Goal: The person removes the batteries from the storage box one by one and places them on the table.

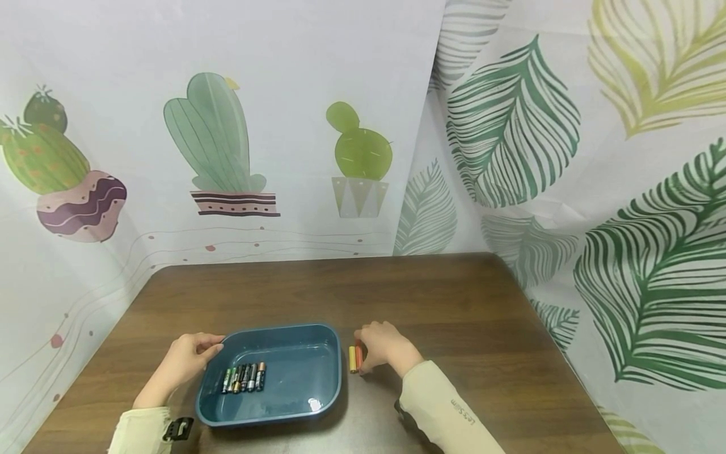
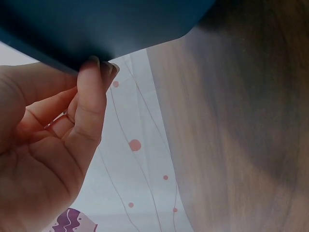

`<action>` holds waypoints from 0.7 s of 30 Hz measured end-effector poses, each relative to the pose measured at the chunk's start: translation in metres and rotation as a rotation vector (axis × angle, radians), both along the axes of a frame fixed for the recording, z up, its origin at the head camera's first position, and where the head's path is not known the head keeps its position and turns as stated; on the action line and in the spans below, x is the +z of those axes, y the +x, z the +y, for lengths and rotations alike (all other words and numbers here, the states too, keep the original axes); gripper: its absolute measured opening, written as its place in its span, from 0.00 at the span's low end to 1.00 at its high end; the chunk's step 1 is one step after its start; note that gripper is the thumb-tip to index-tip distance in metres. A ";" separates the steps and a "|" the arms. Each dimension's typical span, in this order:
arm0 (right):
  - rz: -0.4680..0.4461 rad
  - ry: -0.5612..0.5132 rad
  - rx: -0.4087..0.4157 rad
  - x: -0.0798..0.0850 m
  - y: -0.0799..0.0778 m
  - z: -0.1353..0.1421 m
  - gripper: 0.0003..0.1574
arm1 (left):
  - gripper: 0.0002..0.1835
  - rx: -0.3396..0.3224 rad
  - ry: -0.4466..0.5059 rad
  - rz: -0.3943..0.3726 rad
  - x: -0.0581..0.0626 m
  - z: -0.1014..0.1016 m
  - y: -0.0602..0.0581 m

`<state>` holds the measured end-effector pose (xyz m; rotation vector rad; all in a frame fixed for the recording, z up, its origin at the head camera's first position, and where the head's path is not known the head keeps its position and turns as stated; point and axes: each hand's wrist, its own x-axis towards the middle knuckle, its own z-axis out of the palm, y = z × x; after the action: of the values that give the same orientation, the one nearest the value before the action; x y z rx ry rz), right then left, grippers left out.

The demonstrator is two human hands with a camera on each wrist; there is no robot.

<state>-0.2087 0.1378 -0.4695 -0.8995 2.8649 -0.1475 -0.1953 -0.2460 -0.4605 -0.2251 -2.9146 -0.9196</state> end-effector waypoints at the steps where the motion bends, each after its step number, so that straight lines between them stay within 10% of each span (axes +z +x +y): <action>1: -0.001 -0.002 -0.001 0.000 0.000 0.000 0.30 | 0.09 0.001 0.002 -0.001 0.000 0.000 0.000; 21: 0.046 -0.071 -0.010 0.051 0.000 -0.010 0.27 | 0.09 -0.001 0.006 -0.003 -0.001 -0.001 -0.001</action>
<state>-0.2090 0.1279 -0.4186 -0.9128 2.9239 -0.2343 -0.1964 -0.2469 -0.4616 -0.2251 -2.9147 -0.9291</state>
